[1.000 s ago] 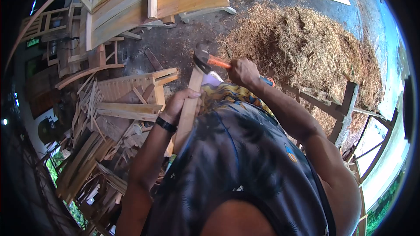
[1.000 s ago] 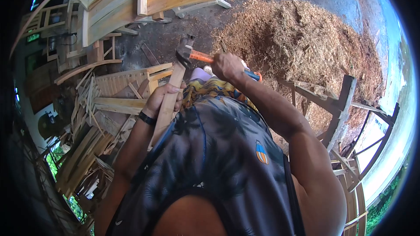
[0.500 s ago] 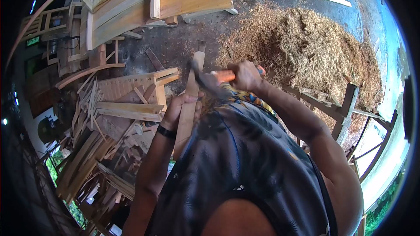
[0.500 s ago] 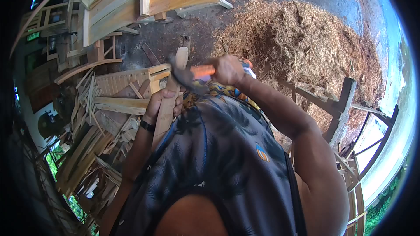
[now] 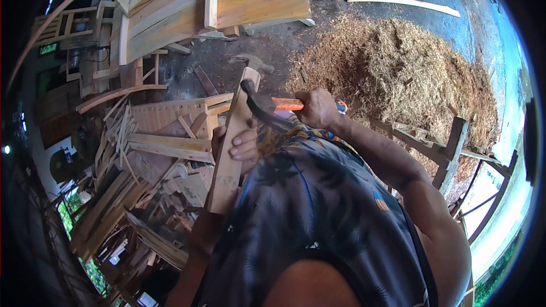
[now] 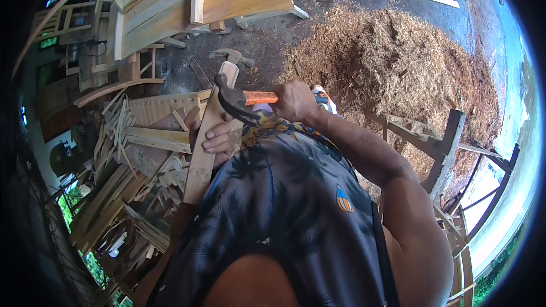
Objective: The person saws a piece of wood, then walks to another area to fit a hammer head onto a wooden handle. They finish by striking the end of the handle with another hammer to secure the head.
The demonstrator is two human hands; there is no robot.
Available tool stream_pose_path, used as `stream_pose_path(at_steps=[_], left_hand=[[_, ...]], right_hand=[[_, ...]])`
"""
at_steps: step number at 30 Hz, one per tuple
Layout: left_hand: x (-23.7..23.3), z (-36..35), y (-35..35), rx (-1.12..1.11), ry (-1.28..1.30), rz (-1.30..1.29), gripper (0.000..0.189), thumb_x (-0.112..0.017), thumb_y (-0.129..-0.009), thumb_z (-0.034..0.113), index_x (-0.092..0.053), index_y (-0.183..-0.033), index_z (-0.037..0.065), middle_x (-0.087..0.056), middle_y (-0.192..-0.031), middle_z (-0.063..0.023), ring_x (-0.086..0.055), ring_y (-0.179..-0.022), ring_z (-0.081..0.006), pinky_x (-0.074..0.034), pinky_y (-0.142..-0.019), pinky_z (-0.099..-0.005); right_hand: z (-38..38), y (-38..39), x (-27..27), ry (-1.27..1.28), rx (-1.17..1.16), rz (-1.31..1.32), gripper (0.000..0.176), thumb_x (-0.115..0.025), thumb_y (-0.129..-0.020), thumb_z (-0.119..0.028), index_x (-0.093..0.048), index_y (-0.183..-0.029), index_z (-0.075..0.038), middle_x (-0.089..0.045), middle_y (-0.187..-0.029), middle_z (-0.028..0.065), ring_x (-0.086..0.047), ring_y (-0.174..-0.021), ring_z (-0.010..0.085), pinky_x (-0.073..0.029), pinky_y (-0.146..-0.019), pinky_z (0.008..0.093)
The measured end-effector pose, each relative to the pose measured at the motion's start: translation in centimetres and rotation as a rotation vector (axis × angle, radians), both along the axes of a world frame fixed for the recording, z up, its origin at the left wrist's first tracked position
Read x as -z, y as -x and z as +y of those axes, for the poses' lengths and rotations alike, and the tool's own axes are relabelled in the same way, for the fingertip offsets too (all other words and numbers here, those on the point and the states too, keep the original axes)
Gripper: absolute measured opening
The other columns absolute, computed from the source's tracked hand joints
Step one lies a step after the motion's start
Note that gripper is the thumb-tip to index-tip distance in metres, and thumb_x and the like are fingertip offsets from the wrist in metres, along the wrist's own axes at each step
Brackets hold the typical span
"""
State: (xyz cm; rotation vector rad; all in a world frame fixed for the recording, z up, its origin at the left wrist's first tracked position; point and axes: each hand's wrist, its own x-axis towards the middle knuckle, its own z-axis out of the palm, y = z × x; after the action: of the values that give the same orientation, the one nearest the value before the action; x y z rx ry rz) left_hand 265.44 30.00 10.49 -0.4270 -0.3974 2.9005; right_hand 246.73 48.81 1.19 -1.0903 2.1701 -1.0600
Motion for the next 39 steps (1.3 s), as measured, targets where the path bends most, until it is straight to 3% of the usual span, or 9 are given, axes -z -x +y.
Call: stream_pose_path(at_steps=[11, 14, 16, 24, 26, 32, 36, 38, 39], left_hand=[[-0.7, 6.4, 1.3, -0.47, -0.58, 0.252, 0.051, -0.067, -0.098, 0.019, -0.041, -0.13, -0.011, -0.059, -0.078, -0.0114, -0.069, -0.061, -0.0246, -0.059, -0.051, -0.0318], [-1.6, 6.9, 1.5, -0.473, -0.594, 0.257, 0.041, -0.059, -0.101, 0.013, -0.041, -0.129, -0.012, -0.059, -0.078, -0.0117, -0.069, -0.06, -0.0249, -0.059, -0.051, -0.0319], [-1.9, 6.9, 0.9, -0.438, -0.531, 0.273, 0.033, -0.052, -0.103, 0.005, -0.041, -0.128, -0.012, -0.059, -0.078, -0.0115, -0.069, -0.06, -0.0248, -0.059, -0.051, -0.0315], [-0.9, 7.7, -0.9, -0.54, -0.536, 0.085, 0.025, -0.047, -0.105, 0.004, -0.039, -0.124, -0.011, -0.06, -0.076, -0.0152, -0.068, -0.058, -0.0279, -0.059, -0.05, -0.0361], [-1.3, 8.0, -0.8, -0.557, -0.532, 0.093, 0.028, -0.048, -0.104, 0.003, -0.039, -0.126, -0.012, -0.06, -0.076, -0.0153, -0.068, -0.057, -0.0281, -0.059, -0.049, -0.0363], [0.6, 7.8, -3.3, -0.553, -0.488, 0.162, 0.057, -0.072, -0.095, 0.018, -0.039, -0.129, -0.012, -0.059, -0.081, -0.0095, -0.068, -0.062, -0.0221, -0.058, -0.052, -0.0312], [-0.3, 7.7, -2.2, -0.519, -0.524, 0.164, 0.031, -0.052, -0.101, -0.001, -0.039, -0.127, -0.013, -0.061, -0.076, -0.0146, -0.069, -0.058, -0.0279, -0.057, -0.047, -0.0342], [0.4, 7.9, -2.1, -0.506, -0.538, 0.224, 0.03, -0.05, -0.102, 0.0, -0.038, -0.127, -0.013, -0.061, -0.077, -0.0145, -0.069, -0.059, -0.0279, -0.058, -0.048, -0.0341], [0.7, 7.7, -2.1, -0.522, -0.493, 0.18, 0.029, -0.048, -0.104, 0.001, -0.039, -0.127, -0.013, -0.06, -0.077, -0.0145, -0.068, -0.059, -0.0278, -0.058, -0.048, -0.0338]], right_hand=[[-0.1, 0.9, -1.2, 0.278, -0.08, -0.087, 0.032, -0.076, -0.084, -0.029, -0.062, -0.077, -0.001, -0.064, -0.071, 0.0236, -0.065, -0.068, 0.0447, -0.051, -0.06, 0.0442], [-1.1, 1.4, 1.6, 0.052, -0.084, -0.034, 0.025, -0.07, -0.078, -0.026, -0.073, -0.09, -0.004, -0.071, -0.081, 0.0231, -0.07, -0.076, 0.0429, -0.057, -0.07, 0.0518], [-2.5, 1.4, 3.9, -0.306, 0.087, -0.033, 0.028, -0.059, -0.093, -0.028, -0.074, -0.092, -0.004, -0.072, -0.081, 0.023, -0.072, -0.076, 0.0424, -0.058, -0.072, 0.0517], [0.9, -0.4, 1.4, 0.328, -0.1, -0.024, 0.033, -0.075, -0.088, -0.031, -0.065, -0.076, -0.002, -0.063, -0.068, 0.0234, -0.064, -0.066, 0.0461, -0.052, -0.061, 0.0491], [-0.4, -0.8, 7.0, -0.245, -0.009, 0.001, 0.028, -0.073, -0.089, -0.028, -0.067, -0.081, -0.002, -0.065, -0.068, 0.0208, -0.065, -0.06, 0.0392, -0.053, -0.06, 0.0472], [2.2, -0.5, -0.8, 0.123, 0.114, -0.214, 0.02, -0.065, -0.088, -0.025, -0.074, -0.086, -0.007, -0.065, -0.07, 0.0221, -0.068, -0.068, 0.0418, -0.056, -0.063, 0.0471], [1.3, -0.1, 1.2, 0.205, -0.233, 0.062, 0.022, -0.065, -0.091, -0.027, -0.072, -0.085, -0.007, -0.067, -0.072, 0.0222, -0.069, -0.069, 0.0413, -0.057, -0.063, 0.046], [-0.6, -0.6, 2.7, -0.443, -0.135, -0.137, 0.023, -0.066, -0.089, -0.027, -0.071, -0.084, -0.005, -0.069, -0.071, 0.022, -0.07, -0.068, 0.0415, -0.057, -0.063, 0.0481], [-0.2, -1.4, 3.2, -0.347, -0.119, -0.088, 0.024, -0.068, -0.087, -0.027, -0.07, -0.084, -0.003, -0.069, -0.07, 0.0215, -0.07, -0.066, 0.042, -0.057, -0.064, 0.05]])
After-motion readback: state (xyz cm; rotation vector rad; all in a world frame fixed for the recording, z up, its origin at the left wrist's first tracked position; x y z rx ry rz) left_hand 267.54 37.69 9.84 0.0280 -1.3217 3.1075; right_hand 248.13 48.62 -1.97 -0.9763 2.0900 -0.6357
